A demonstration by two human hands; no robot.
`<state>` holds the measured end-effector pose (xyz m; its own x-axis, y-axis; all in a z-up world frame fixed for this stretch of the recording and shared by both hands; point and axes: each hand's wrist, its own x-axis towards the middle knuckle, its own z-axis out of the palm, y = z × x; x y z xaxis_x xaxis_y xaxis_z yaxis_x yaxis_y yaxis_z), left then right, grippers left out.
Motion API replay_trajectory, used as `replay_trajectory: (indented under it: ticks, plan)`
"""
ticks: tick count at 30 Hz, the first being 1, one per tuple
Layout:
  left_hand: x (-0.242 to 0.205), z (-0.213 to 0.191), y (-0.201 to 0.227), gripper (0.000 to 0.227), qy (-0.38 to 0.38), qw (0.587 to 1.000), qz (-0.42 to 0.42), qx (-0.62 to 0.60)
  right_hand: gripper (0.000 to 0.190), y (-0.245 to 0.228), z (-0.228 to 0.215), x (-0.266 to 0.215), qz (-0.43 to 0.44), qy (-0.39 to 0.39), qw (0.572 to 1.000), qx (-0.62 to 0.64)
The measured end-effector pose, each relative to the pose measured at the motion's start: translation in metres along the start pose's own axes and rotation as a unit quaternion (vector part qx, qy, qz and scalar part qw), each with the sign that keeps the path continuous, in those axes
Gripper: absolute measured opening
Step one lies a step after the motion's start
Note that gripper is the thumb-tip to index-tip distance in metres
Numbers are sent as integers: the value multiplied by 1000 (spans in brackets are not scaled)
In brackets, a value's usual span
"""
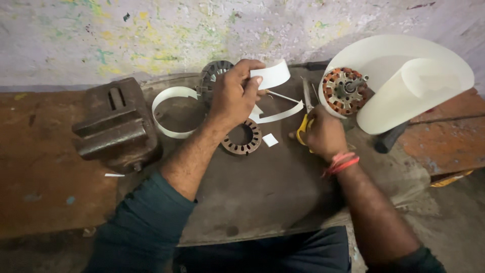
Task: The person unrolls a white plastic sheet and uses yellow-handled scissors to cut a long strip. The strip is then cut into smaller rectangular pieces and placed on the workbench near motor components.
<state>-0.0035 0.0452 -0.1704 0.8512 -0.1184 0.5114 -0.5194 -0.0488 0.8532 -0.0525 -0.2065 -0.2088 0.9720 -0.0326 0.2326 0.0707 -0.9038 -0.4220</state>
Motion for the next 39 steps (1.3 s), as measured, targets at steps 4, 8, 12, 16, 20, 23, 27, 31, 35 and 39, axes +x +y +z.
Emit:
replay_trajectory:
  ticks: [4,8,12,16,20,23,27,31,35,39]
  plan:
    - [2,1,-4,25,-9,1000,10,-7,50,-1,-14,24,0,-188,981,53]
    - [0,0,-9,25,-3,998,43,44,37,-19,-32,22,-9,-285,957,41]
    - [0,-2,-11,17,37,984,129,115,18,-51,-28,-22,-136,-45,982,121]
    - [2,-3,-10,12,79,962,213,150,38,-88,-2,-57,-313,15,942,123]
    - [3,-8,-5,11,101,964,209,127,54,-106,19,-55,-423,-16,902,82]
    - [1,-11,-2,11,119,972,168,112,46,-106,31,-38,-430,-64,900,37]
    - [3,-7,0,10,125,981,131,67,33,-92,38,-33,-374,-41,917,136]
    - [-1,-7,-1,12,130,979,154,31,36,-76,33,-17,-39,-54,825,561]
    - [-3,1,-2,12,95,983,159,1,40,-56,23,14,0,-21,674,738]
    - [-2,13,-11,12,57,992,98,-46,44,-46,42,33,-36,-28,650,759]
